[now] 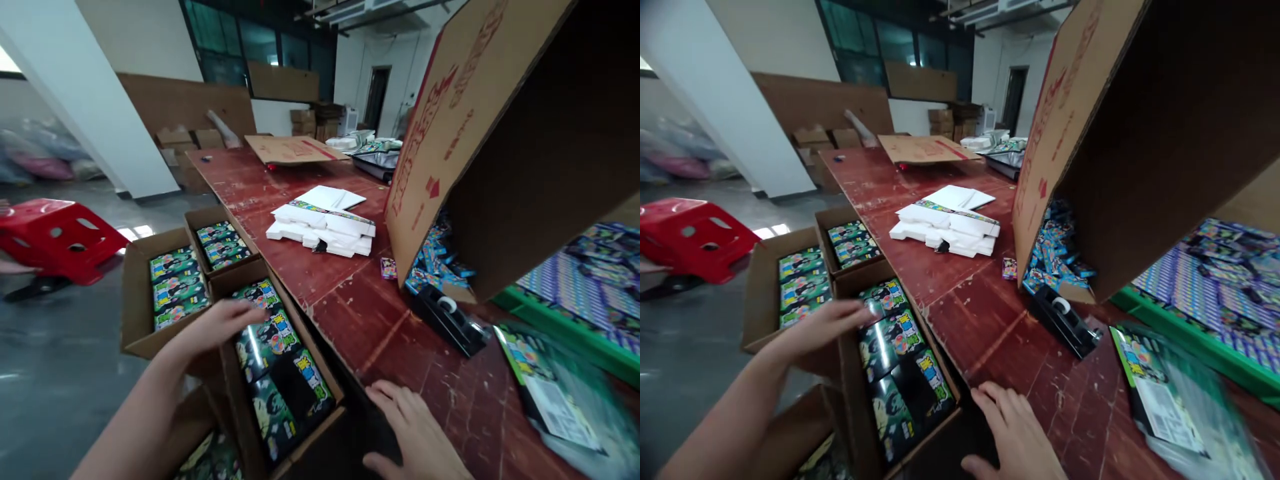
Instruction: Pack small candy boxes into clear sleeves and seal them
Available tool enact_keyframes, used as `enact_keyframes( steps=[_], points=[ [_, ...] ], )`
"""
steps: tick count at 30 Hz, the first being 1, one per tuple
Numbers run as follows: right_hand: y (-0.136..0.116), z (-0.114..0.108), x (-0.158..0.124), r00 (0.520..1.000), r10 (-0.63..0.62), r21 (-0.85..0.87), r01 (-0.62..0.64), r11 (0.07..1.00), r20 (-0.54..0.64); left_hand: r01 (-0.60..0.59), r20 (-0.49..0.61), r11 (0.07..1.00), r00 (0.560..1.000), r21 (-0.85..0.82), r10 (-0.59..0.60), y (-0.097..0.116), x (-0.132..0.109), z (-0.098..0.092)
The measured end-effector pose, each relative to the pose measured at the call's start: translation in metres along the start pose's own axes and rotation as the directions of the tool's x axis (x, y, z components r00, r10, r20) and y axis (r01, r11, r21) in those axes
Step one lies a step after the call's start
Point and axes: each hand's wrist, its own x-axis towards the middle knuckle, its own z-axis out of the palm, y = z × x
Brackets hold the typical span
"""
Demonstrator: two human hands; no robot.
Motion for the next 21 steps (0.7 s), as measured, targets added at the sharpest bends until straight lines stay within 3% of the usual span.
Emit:
enact_keyframes(
  steps=[1, 2, 5, 7, 9, 12, 15, 18, 21],
  points=[
    [-0.001, -0.002, 0.001, 1.000, 0.014, 0.003, -0.014, 1.000, 0.026, -0.227, 0.024, 0.937, 0.973, 0.267, 0.229, 0.039, 0.035, 0.008],
    [-0.001, -0.003, 0.002, 0.999, 0.020, 0.010, -0.020, 1.000, 0.042, -0.344, 0.024, 0.810, 0.925, 0.474, 0.379, 0.076, 0.071, 0.021],
    [0.004, -0.001, 0.003, 1.000, 0.002, 0.060, -0.003, 0.998, 0.025, -0.355, 0.041, 0.720, 0.909, 0.597, 0.415, 0.159, 0.161, 0.080],
    [0.010, 0.002, 0.004, 0.999, -0.030, 0.103, 0.032, 0.994, -0.020, -0.337, 0.047, 0.688, 0.914, 0.643, 0.404, 0.186, 0.196, 0.119],
    [0.014, 0.003, 0.005, 0.997, -0.064, 0.138, 0.070, 0.988, -0.052, -0.308, 0.035, 0.675, 0.922, 0.670, 0.386, 0.195, 0.210, 0.147],
    [0.016, 0.001, 0.004, 0.990, -0.104, 0.167, 0.118, 0.979, -0.093, -0.247, -0.035, 0.691, 0.930, 0.680, 0.367, 0.196, 0.204, 0.164],
    [0.014, -0.001, -0.002, 0.977, -0.141, 0.164, 0.167, 0.972, -0.162, -0.162, -0.192, 0.734, 0.908, 0.659, 0.373, 0.210, 0.177, 0.150],
    [0.014, -0.002, -0.011, 0.951, -0.189, 0.154, 0.231, 0.961, -0.246, -0.091, -0.415, 0.801, 0.817, 0.591, 0.399, 0.245, 0.130, 0.114],
    [0.008, -0.009, -0.016, 0.891, -0.209, 0.189, 0.305, 0.933, -0.403, -0.134, -0.582, 0.875, 0.699, 0.466, 0.417, 0.281, 0.060, 0.075]
  ],
)
